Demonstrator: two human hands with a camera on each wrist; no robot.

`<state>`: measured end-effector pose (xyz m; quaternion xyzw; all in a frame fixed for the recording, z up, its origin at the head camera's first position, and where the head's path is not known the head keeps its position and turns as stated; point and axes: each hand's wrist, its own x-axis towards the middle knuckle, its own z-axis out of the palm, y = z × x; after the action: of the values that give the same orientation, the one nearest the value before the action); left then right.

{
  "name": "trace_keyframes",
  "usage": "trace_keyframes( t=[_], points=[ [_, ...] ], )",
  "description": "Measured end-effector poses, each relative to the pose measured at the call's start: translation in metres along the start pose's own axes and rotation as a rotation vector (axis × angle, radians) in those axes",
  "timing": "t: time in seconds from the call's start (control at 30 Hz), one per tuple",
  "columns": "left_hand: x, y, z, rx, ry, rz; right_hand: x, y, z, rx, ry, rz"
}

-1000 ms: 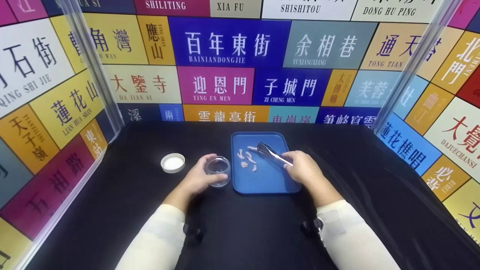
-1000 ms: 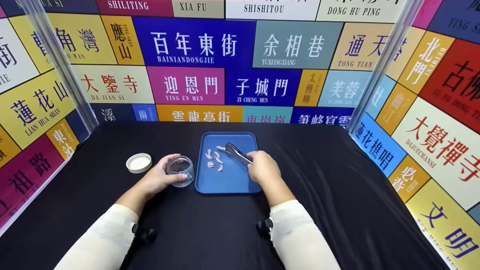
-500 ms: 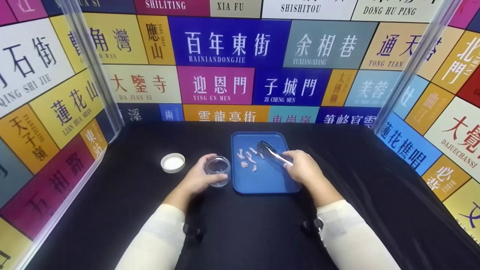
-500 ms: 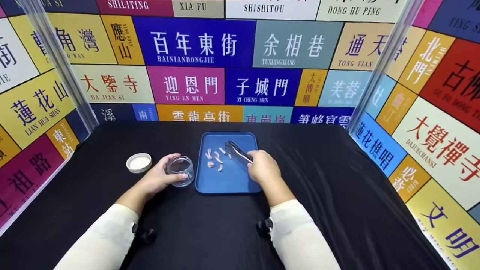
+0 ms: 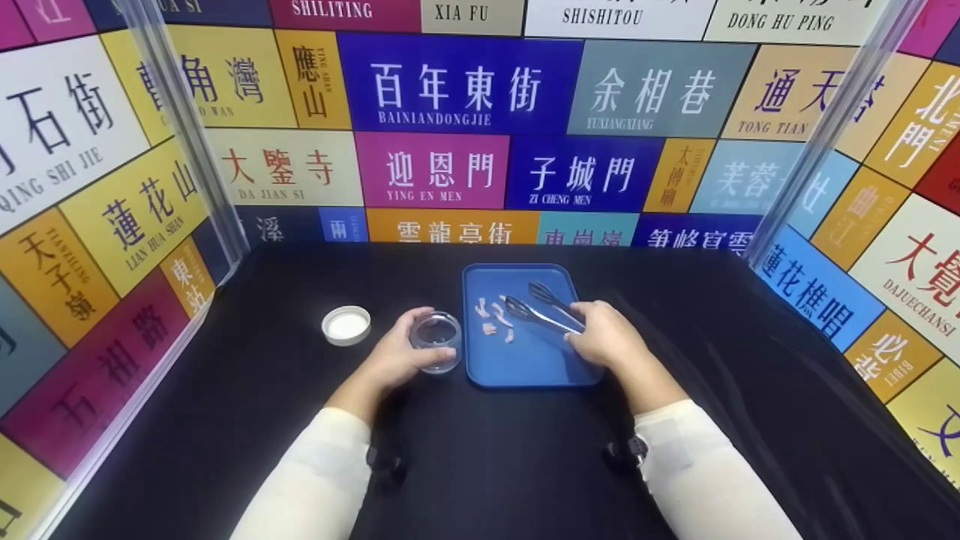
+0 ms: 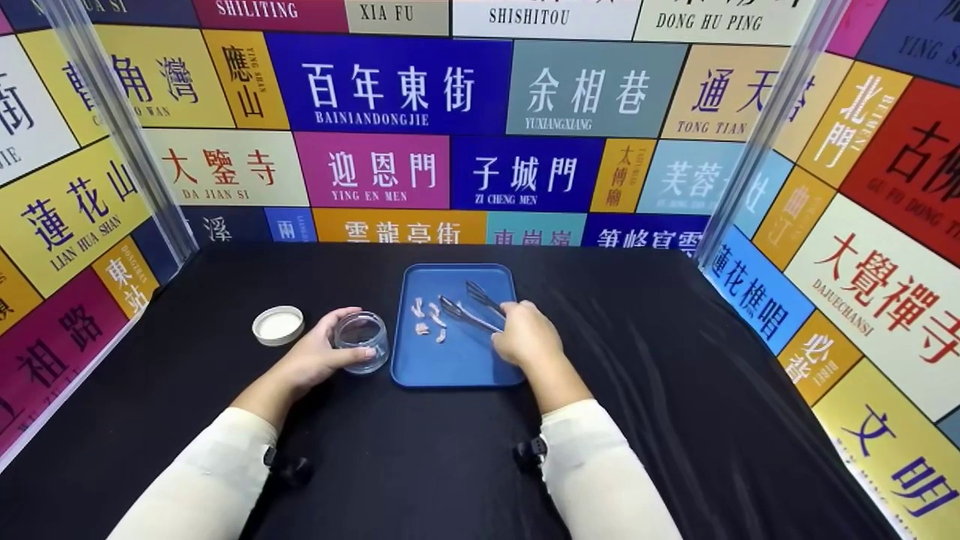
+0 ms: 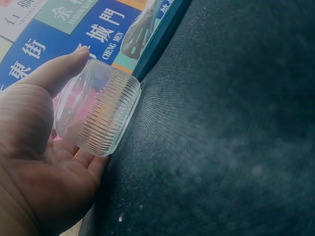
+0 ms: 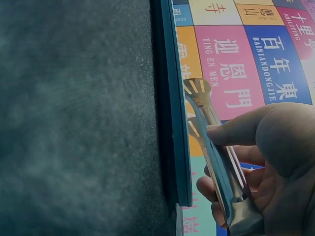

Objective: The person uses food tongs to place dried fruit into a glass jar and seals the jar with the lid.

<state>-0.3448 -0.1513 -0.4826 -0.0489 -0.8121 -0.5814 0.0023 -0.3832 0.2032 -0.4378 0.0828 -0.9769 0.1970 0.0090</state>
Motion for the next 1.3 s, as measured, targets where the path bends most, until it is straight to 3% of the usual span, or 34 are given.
trace_keyframes(
  t=[0.37,1.3],
  points=[
    [0.0003,-0.0008,0.0003,0.017,0.003,-0.009,-0.0003,0.0011,-0.0008,-0.004,-0.048,0.037],
    [0.0,-0.0003,0.0,-0.009,-0.008,0.031,-0.0023,-0.0039,-0.0023,0.016,0.042,0.019]
  ],
)
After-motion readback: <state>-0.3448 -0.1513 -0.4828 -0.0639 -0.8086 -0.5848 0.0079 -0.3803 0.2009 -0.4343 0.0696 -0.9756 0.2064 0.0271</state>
